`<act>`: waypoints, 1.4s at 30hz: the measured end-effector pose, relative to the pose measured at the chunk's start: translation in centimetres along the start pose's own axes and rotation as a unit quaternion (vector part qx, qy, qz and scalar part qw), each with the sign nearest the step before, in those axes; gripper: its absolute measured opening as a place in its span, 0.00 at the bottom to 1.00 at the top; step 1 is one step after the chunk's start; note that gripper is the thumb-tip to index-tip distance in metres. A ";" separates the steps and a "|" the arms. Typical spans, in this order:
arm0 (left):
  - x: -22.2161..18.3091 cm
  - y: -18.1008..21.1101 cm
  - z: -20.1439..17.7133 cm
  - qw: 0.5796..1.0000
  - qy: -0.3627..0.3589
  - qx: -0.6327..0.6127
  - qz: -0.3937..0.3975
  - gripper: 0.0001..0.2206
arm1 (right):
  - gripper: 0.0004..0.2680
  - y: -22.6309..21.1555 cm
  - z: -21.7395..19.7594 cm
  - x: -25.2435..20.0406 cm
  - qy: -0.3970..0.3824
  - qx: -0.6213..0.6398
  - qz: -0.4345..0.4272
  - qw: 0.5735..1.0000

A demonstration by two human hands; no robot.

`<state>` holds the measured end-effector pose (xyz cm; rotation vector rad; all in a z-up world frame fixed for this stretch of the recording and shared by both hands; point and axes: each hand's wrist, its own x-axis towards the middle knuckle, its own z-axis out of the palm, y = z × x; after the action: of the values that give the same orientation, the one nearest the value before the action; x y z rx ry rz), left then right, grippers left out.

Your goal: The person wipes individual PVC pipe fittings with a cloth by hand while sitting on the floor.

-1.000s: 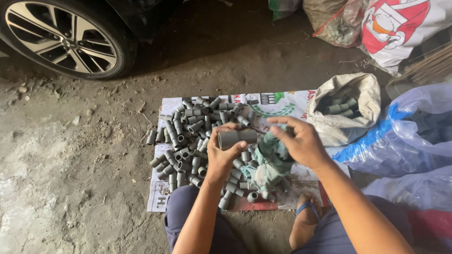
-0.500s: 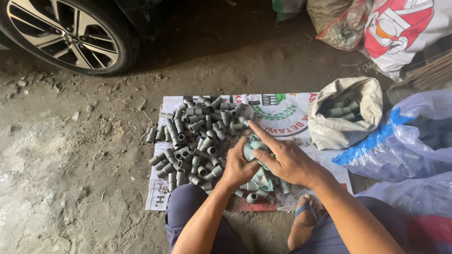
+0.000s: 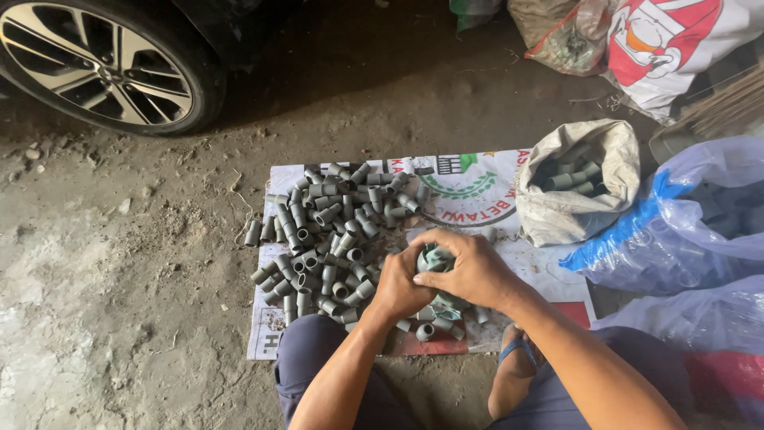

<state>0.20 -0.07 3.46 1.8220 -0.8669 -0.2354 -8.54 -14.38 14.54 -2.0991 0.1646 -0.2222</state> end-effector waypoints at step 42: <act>1.9 5.6 -4.1 0.950 0.166 -0.264 -0.033 0.23 | 0.16 3.6 0.9 0.7 0.003 0.298 0.157 0.942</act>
<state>1.25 0.67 10.57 1.3352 -0.4492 -0.1743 -7.80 -15.58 11.09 -1.4441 0.3820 -0.0708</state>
